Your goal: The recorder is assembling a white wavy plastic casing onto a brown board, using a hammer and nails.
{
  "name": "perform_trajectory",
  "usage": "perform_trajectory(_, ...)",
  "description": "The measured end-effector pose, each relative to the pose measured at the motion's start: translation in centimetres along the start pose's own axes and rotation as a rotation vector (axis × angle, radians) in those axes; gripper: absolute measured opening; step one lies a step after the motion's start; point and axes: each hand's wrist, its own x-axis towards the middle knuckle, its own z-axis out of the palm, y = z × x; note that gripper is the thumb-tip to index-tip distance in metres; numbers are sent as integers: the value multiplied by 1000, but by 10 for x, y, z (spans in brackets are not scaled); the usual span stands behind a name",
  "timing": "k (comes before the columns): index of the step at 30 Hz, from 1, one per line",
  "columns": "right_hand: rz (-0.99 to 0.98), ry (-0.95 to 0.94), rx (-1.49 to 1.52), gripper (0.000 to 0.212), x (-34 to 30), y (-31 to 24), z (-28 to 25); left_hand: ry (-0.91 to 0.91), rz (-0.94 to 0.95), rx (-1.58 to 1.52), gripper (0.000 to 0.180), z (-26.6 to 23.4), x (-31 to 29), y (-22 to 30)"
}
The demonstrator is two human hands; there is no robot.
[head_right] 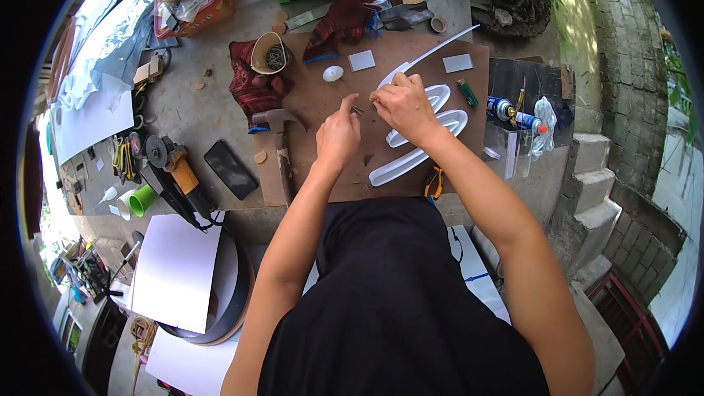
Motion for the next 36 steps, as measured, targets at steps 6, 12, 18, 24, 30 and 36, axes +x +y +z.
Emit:
perform_trajectory(6,-4,39,-56,19,-21,-15,4,-123,103,58,45,0,23,0)
perform_trajectory(12,72,94,-94,20,-45,-20,9,-186,266,113,45,8,27,-8)
perform_trajectory(18,105,162,-75,26,-48,-23,20,-203,255,149,49,8,24,-9)
perform_trajectory(24,133,180,-80,27,-50,-25,20,-201,249,138,52,6,23,-9)
perform_trajectory(30,186,160,-90,27,-70,-21,9,-218,236,179,54,3,20,-5)
perform_trajectory(36,237,178,-133,25,-74,-19,8,-273,186,186,55,1,21,-3)
